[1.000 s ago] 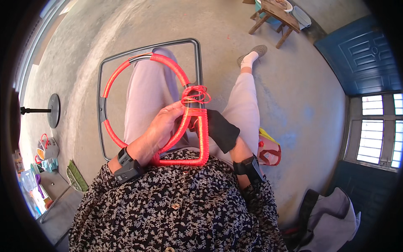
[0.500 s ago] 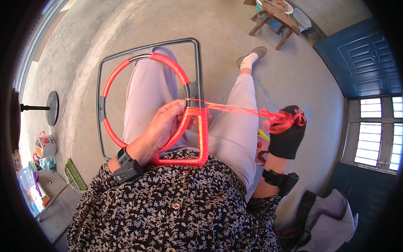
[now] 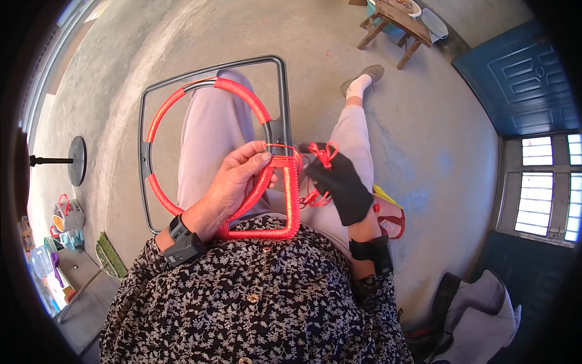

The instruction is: The person is wrapping a red cord around a black square furniture frame to create a woven surface.

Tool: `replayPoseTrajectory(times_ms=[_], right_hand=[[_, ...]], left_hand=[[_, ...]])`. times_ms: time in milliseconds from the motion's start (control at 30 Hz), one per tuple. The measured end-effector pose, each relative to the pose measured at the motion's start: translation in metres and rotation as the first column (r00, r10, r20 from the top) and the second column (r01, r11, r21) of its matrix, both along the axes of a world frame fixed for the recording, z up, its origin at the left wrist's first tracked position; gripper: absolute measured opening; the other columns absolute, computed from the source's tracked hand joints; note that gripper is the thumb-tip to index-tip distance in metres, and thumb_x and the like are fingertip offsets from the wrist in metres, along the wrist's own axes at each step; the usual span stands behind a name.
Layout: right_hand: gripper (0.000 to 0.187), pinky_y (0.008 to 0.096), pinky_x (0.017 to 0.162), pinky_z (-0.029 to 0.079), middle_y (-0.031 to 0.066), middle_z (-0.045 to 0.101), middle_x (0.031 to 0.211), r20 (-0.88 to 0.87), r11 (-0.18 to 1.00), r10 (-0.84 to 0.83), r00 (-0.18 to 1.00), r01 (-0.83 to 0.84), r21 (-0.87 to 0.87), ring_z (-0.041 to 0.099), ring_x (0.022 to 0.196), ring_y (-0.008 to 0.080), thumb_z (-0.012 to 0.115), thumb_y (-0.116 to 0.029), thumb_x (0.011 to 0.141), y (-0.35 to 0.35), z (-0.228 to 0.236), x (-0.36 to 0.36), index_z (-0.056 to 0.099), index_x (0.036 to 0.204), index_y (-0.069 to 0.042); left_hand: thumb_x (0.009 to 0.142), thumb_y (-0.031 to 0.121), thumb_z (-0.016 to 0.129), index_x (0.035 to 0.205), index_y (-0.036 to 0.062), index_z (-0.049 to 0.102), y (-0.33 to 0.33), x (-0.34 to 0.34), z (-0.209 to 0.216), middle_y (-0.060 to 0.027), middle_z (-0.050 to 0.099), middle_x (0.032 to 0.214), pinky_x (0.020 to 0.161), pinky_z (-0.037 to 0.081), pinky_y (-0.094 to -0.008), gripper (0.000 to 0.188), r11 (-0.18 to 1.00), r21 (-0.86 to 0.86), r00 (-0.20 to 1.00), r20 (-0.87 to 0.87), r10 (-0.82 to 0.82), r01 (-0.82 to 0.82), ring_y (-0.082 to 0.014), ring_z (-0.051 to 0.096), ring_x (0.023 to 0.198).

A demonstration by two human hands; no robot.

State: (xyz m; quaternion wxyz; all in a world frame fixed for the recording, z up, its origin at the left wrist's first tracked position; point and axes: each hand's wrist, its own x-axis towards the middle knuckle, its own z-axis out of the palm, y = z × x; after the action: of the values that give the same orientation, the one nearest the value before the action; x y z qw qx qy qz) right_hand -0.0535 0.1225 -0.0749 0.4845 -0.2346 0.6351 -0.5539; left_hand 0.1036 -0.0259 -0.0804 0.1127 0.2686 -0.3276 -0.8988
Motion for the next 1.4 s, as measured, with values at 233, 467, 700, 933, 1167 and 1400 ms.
replayPoseTrajectory(times_ms=[233, 467, 700, 933, 1167, 1400], right_hand=[[0.012, 0.0211, 0.048, 0.033, -0.0013, 0.05, 0.064, 0.08, 0.99, -0.094, 0.992, 0.085, 0.108, 0.044, 0.053, 0.0054, 0.058, -0.015, 0.084, 0.006, 0.006, 0.004, 0.059, 0.085, -0.003], [0.014, 0.0214, 0.045, 0.032, 0.0011, 0.051, 0.065, 0.178, 0.981, -0.193, 0.965, 0.193, 0.017, 0.042, 0.049, 0.0067, 0.052, -0.015, 0.085, 0.023, 0.007, 0.005, 0.055, 0.079, -0.002], [0.015, 0.023, 0.045, 0.036, 0.0007, 0.052, 0.059, 0.075, 0.997, 0.026, 0.997, -0.032, 0.07, 0.049, 0.051, 0.0081, 0.064, -0.016, 0.079, 0.031, 0.026, 0.005, 0.057, 0.075, -0.003], [0.018, 0.0214, 0.047, 0.035, -0.0008, 0.049, 0.063, -0.055, 0.901, -0.434, 0.899, 0.435, 0.0, 0.045, 0.052, 0.0066, 0.058, -0.015, 0.086, 0.026, 0.008, -0.008, 0.06, 0.097, -0.001], [0.033, 0.02, 0.046, 0.033, -0.0022, 0.046, 0.063, 0.08, 0.94, -0.341, 0.937, 0.342, -0.006, 0.043, 0.052, 0.0051, 0.051, -0.014, 0.089, 0.02, 0.001, -0.002, 0.054, 0.117, 0.003], [0.027, 0.0217, 0.049, 0.04, 0.0029, 0.056, 0.066, -0.011, 0.992, 0.003, 1.0, -0.002, 0.124, 0.052, 0.053, 0.0085, 0.052, -0.028, 0.092, 0.0, -0.007, 0.022, 0.058, 0.097, -0.002]], left_hand=[[0.09, 0.013, 0.06, 0.107, 0.004, 0.054, 0.0, 0.002, -0.002, -0.007, 0.065, 0.088, 0.062, 0.054, -0.0255, 0.019, 0.999, -0.026, 1.0, -0.011, -0.024, 0.024, -0.0136, 0.063, 0.069], [0.092, 0.012, 0.058, 0.107, 0.0042, 0.052, 0.002, 0.002, -0.001, -0.0048, 0.063, 0.084, 0.06, 0.054, -0.0239, 0.018, 0.999, -0.041, 0.998, -0.045, -0.035, 0.033, -0.0113, 0.063, 0.07], [0.089, 0.011, 0.061, 0.105, 0.0069, 0.054, -0.001, 0.004, -0.008, -0.0053, 0.064, 0.085, 0.062, 0.055, -0.0268, 0.018, 0.999, -0.019, 0.998, -0.048, -0.028, 0.027, -0.0141, 0.064, 0.07], [0.09, 0.015, 0.06, 0.097, 0.0074, 0.056, -0.001, 0.002, -0.007, -0.0031, 0.064, 0.082, 0.057, 0.054, -0.0231, 0.011, 0.997, -0.059, 0.999, 0.005, -0.041, 0.041, -0.0121, 0.064, 0.069], [0.091, 0.016, 0.06, 0.093, 0.0077, 0.056, -0.002, 0.002, -0.005, -0.0027, 0.063, 0.08, 0.056, 0.053, -0.0225, 0.009, 0.994, -0.092, 0.996, 0.064, -0.054, 0.06, -0.0115, 0.063, 0.066], [0.091, 0.015, 0.059, 0.093, 0.0069, 0.056, -0.001, 0.002, -0.007, -0.0028, 0.063, 0.079, 0.055, 0.053, -0.0224, 0.009, 0.994, -0.095, 0.998, 0.046, -0.044, 0.048, -0.0119, 0.063, 0.066]])
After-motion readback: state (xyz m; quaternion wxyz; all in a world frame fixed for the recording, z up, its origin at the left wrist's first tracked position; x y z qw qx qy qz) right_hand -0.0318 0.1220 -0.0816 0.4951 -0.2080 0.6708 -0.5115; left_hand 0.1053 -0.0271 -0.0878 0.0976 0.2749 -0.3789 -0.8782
